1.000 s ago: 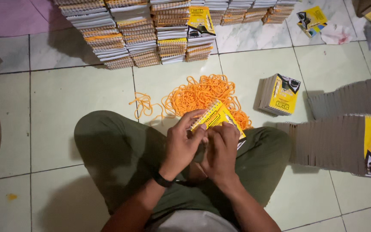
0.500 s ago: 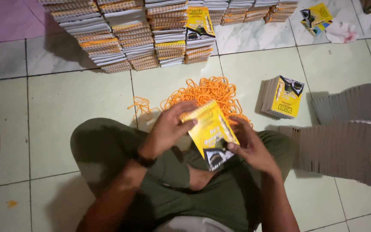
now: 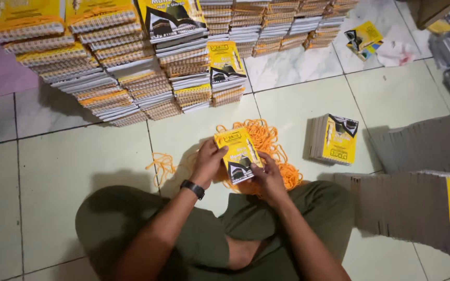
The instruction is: The person sits on the floor and bundles stacks of yellow-covered notebooks using orange rubber bands. They pick up a stack, wrap a rubber band around it by hand, and place the finished bundle onto a larger pile of completed notebooks.
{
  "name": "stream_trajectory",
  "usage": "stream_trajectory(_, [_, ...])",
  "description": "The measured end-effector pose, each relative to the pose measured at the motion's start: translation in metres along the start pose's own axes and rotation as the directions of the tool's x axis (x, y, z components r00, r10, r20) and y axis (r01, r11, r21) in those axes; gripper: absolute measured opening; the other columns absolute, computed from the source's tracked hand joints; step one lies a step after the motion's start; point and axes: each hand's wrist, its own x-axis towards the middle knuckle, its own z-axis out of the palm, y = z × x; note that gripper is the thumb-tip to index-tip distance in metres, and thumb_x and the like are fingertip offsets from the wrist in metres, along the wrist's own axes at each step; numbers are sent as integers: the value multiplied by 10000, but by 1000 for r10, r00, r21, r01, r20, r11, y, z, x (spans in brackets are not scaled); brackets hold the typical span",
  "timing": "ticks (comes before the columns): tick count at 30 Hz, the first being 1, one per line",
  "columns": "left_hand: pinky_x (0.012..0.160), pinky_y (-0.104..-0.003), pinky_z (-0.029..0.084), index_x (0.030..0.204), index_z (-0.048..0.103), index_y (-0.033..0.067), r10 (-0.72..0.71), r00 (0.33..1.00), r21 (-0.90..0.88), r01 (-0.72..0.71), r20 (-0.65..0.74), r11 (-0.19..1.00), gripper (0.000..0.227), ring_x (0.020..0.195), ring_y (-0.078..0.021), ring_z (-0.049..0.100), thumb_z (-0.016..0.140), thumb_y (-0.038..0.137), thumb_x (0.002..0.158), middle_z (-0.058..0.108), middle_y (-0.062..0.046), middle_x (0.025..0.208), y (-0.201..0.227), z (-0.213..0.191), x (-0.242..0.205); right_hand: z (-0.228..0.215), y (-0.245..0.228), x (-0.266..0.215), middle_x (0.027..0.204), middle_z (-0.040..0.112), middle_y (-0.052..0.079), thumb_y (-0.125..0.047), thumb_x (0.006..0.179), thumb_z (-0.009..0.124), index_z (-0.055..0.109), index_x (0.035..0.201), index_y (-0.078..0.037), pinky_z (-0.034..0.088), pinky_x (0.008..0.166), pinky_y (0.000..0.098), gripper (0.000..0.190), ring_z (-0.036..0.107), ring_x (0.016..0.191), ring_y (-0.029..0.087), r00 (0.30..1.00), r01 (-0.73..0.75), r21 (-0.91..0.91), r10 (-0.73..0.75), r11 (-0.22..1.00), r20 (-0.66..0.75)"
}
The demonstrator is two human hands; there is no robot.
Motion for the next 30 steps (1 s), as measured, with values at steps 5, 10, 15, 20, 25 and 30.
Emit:
stream_trajectory(5, [883, -443, 556, 1287, 575, 57, 188, 978, 337, -148, -88, 930, 431, 998, -309, 669, 655, 381, 1013, 672, -171, 1321, 13, -12, 9, 9, -7, 2, 871, 600, 142, -45, 973, 657, 452, 1485, -32, 611, 534, 347, 552, 674, 702, 233, 999, -24, 139, 29, 990, -33])
stream_trajectory(10, [805, -442, 556, 1202, 581, 7, 802, 579, 747, -597, 149, 293, 366, 969, -390, 656, 751, 29, 879, 540, -126, 1051, 42, 5, 52, -8, 0, 5, 848, 577, 98, -69, 977, 658, 508, 1464, -53, 562, 510, 352, 509, 660, 728, 233, 992, -38, 237, 64, 971, -106])
stream_trajectory(15, [679, -386, 511, 1042, 693, 154, 736, 272, 778, -338, 619, -530, 94, 896, -272, 649, 679, 171, 950, 576, -85, 938, 95, 52, 135, -21, 13, 15, 844, 598, 89, -51, 986, 647, 549, 1403, -39, 525, 504, 340, 428, 637, 735, 223, 994, -70, 304, 91, 950, -58])
stream_trajectory(20, [958, -664, 457, 1521, 430, 301, 113, 855, 774, -394, 507, -496, 727, 1420, -524, 305, 491, -118, 930, 230, -177, 1655, 156, 74, 162, -26, 4, 19, 1028, 677, 157, -87, 898, 709, 525, 1478, -56, 474, 459, 265, 609, 581, 639, 171, 989, -130, 339, 146, 932, -22])
stream_trajectory(25, [732, -575, 565, 1493, 373, 280, -90, 892, 725, -415, 443, -549, 604, 1085, -512, 575, 473, 10, 961, 241, -228, 1637, 162, 76, 159, -21, -9, 13, 1072, 717, 147, -150, 906, 707, 591, 1430, -60, 528, 488, 278, 545, 624, 692, 181, 988, -150, 191, 155, 970, -13])
stream_trajectory(30, [866, -680, 569, 1598, 317, 293, -38, 851, 737, -475, 524, -481, 757, 1126, -577, 638, 565, -27, 959, 363, -269, 1570, 148, 64, 194, -19, -13, 13, 771, 645, 177, -87, 982, 652, 530, 1460, -23, 493, 474, 292, 498, 646, 490, 258, 992, -123, 231, 126, 965, 0])
